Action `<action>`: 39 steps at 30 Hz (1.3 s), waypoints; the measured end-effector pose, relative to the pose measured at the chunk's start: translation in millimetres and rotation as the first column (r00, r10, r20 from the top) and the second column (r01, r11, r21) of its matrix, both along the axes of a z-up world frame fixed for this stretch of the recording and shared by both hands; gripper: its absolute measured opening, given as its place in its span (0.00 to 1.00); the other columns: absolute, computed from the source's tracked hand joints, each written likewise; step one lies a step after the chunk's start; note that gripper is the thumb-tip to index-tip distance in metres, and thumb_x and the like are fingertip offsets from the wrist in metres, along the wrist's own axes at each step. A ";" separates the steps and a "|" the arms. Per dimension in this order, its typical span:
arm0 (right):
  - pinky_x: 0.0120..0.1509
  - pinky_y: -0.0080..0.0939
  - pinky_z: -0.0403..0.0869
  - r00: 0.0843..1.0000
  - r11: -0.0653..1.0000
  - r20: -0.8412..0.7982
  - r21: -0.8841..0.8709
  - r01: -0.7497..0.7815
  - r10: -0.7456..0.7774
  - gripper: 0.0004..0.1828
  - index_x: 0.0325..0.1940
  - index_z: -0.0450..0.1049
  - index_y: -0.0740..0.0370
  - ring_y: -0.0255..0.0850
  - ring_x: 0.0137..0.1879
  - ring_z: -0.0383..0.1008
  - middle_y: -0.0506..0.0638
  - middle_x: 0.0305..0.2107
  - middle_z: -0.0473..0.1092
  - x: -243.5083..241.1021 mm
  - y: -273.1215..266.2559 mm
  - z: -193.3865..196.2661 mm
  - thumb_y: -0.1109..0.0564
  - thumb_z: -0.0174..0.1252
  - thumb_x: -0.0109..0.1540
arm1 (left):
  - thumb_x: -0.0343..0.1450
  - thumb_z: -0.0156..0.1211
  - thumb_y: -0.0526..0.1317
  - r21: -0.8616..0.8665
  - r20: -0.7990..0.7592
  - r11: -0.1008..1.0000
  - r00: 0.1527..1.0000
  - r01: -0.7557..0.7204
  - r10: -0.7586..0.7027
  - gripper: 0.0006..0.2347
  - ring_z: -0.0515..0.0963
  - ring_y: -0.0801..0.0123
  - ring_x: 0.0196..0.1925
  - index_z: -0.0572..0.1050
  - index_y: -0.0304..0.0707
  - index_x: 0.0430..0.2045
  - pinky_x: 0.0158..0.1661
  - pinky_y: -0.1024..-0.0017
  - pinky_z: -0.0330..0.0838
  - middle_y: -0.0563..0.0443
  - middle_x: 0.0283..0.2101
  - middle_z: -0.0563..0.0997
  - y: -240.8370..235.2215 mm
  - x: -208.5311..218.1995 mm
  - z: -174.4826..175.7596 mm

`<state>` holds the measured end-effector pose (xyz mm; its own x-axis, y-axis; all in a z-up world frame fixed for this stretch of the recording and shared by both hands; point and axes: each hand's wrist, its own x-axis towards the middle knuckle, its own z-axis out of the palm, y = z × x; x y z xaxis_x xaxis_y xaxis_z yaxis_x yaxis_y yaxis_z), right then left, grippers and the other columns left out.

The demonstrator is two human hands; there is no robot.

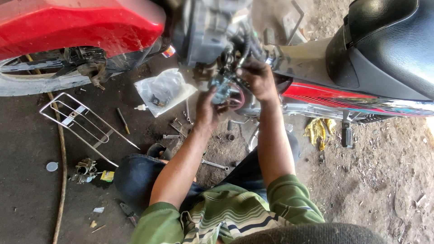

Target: The person sits on the floor and works on the engine of a red motorcycle. They use their hands to remove and install various engine components, including a carburetor and a spark plug, while tools and parts are scattered on the ground nearby.

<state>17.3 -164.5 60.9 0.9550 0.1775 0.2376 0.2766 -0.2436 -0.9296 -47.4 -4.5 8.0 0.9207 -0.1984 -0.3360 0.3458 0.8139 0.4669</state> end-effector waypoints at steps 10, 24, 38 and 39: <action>0.39 0.46 0.71 0.980 0.983 0.166 -0.164 -0.081 0.108 0.08 0.29 0.78 0.66 0.48 0.31 0.73 0.56 0.23 0.70 -9.6 7.2 28.9 0.63 0.67 0.63 | 0.66 0.72 0.53 -0.012 0.018 0.999 0.999 -0.032 0.032 0.21 0.74 0.62 0.38 0.66 0.42 0.37 0.38 0.68 0.79 0.46 0.39 0.71 -4.7 0.2 -6.6; 0.36 0.45 0.74 0.967 0.936 0.011 -0.248 0.248 -0.254 0.19 0.32 0.80 0.60 0.50 0.30 0.79 0.57 0.20 0.74 -10.5 15.8 11.1 0.47 0.81 0.51 | 0.65 0.75 0.50 -0.040 -0.013 0.995 0.996 -0.087 0.087 0.22 0.76 0.59 0.37 0.63 0.44 0.37 0.34 0.67 0.82 0.46 0.40 0.71 -11.0 9.4 -31.1; 0.41 0.36 0.70 0.941 0.971 -0.269 0.176 -0.163 0.207 0.09 0.43 0.78 0.62 0.38 0.35 0.72 0.49 0.28 0.71 -10.0 17.4 51.2 0.61 0.66 0.59 | 0.63 0.75 0.51 0.011 -0.031 0.998 0.998 -0.063 0.064 0.23 0.76 0.59 0.35 0.61 0.45 0.34 0.33 0.68 0.82 0.47 0.37 0.70 1.3 1.6 26.9; 0.41 0.36 0.71 0.926 0.962 -0.297 0.208 -0.176 0.234 0.11 0.46 0.78 0.64 0.39 0.36 0.73 0.49 0.30 0.72 -9.1 14.9 49.6 0.62 0.65 0.60 | 0.63 0.75 0.51 0.014 -0.039 0.998 0.998 -0.058 0.058 0.23 0.76 0.59 0.35 0.62 0.45 0.34 0.33 0.68 0.82 0.47 0.37 0.70 0.4 0.8 26.2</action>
